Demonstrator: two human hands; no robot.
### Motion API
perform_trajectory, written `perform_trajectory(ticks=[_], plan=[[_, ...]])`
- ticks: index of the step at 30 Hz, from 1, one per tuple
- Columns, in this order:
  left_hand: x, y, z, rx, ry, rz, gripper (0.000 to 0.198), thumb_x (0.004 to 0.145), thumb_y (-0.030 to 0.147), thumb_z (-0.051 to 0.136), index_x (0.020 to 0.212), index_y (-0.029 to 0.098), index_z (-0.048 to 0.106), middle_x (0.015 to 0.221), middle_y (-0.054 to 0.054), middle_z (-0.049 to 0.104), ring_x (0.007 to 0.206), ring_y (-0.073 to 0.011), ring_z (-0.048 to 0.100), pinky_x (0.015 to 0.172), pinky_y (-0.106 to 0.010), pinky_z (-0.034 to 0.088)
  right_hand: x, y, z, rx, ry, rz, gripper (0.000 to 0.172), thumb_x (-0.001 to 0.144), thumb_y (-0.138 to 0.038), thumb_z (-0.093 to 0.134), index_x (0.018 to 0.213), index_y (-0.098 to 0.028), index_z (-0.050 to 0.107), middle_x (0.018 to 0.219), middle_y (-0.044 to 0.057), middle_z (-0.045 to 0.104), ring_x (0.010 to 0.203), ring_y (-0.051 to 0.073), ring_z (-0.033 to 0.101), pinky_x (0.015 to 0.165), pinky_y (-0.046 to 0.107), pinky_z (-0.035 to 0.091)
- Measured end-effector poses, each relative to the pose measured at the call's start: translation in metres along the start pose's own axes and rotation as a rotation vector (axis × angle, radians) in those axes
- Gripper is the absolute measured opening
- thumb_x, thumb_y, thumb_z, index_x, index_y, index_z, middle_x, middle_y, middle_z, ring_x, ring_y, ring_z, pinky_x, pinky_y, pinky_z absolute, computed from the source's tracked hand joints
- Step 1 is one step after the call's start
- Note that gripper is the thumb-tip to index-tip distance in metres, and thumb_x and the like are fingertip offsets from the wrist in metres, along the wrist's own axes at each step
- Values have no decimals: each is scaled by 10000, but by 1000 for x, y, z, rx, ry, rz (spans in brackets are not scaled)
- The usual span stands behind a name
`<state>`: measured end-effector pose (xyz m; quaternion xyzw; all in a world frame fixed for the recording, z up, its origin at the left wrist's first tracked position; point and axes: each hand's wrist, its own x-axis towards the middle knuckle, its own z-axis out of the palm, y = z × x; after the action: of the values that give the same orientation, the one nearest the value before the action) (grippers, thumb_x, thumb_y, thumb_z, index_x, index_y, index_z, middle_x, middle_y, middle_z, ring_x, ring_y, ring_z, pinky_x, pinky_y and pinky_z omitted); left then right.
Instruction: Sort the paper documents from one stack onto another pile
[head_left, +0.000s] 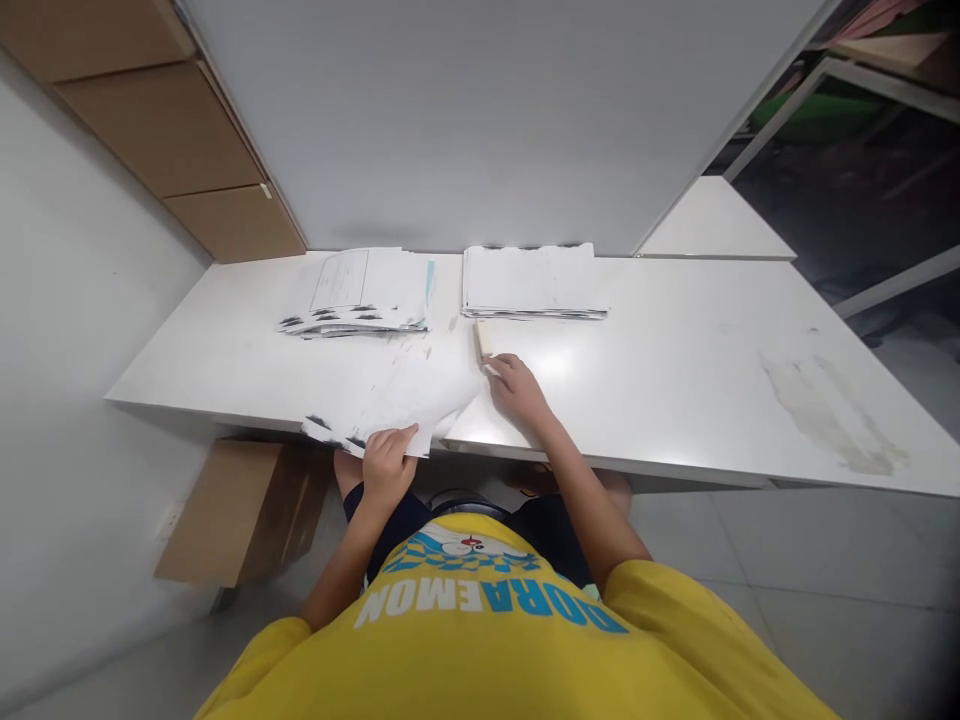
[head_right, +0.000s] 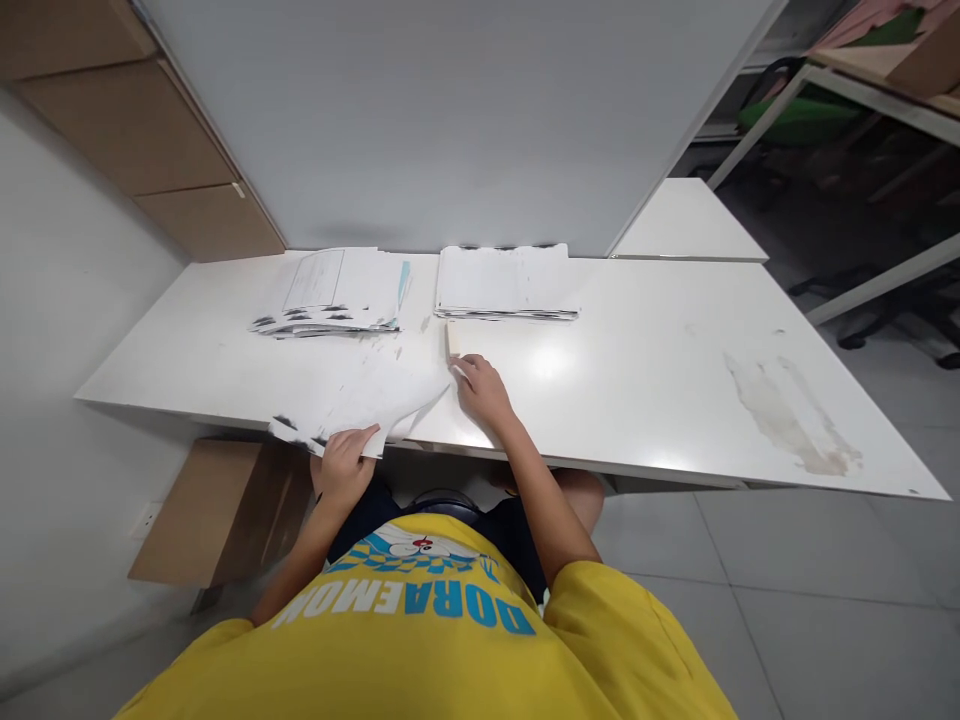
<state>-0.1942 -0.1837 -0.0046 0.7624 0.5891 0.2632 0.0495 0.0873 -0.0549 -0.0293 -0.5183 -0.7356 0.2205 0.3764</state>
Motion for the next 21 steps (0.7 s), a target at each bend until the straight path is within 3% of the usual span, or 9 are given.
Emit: perform_trajectory(ticks=[4,5,7,9,11,14,16,18,21], plan=[[5,10,8,-34,-6,92,431,875,135,457,1165,292,735,1081,-73,775,1052,-270,703,947,-469,529,-23,-24,-15,271,53,250,312,887,-318,454,1033,-226,713,1009,88,671,973,251,637,871,411,521],[6,10,9,-51,-31,142,419,885,138,454,1159,285,736,1077,-74,776,1047,-265,704,942,-466,530,-33,-32,-20,336,-30,335,290,887,-340,461,969,-221,712,892,68,672,858,232,638,793,384,526],[8,5,10,-76,-83,237,400,906,142,449,1159,269,732,1069,-73,778,1045,-254,704,942,-458,529,-53,-46,-30,455,-352,452,290,896,-402,493,894,-215,713,715,29,643,665,189,589,662,334,499],[8,-2,9,-73,-125,316,388,920,142,451,1177,248,722,1111,-70,772,1097,-250,689,970,-455,520,-74,-56,-36,517,-691,473,341,905,-482,534,910,-205,733,709,26,666,629,170,575,632,311,483],[7,-10,6,-39,-170,389,379,939,155,463,1227,225,699,1242,-75,733,1215,-259,639,1034,-465,488,-91,-61,-34,495,-813,455,403,901,-556,565,914,-196,744,780,44,703,696,180,606,700,326,500],[5,-17,4,50,-268,492,418,969,241,515,1374,202,606,1468,-91,588,1390,-288,504,1138,-490,406,-106,-63,-12,521,-657,441,454,845,-641,628,915,-207,743,908,65,732,883,235,644,883,398,501],[3,-17,4,111,-314,529,517,965,296,556,1471,200,513,1561,-98,484,1461,-306,417,1180,-499,357,-111,-64,9,696,-531,472,493,796,-679,668,975,-225,741,1016,67,737,998,257,639,953,423,485],[2,-16,6,163,-332,539,589,957,288,570,1525,197,443,1605,-103,418,1496,-316,361,1203,-508,324,-114,-67,29,922,-434,545,526,759,-696,697,1014,-237,732,1045,65,731,1003,248,644,908,399,509],[2,-15,8,224,-319,534,577,962,183,509,1534,189,431,1604,-104,419,1502,-311,354,1208,-511,316,-115,-74,48,1172,-330,645,504,733,-674,738,958,-224,716,887,54,709,785,194,654,682,307,516]])
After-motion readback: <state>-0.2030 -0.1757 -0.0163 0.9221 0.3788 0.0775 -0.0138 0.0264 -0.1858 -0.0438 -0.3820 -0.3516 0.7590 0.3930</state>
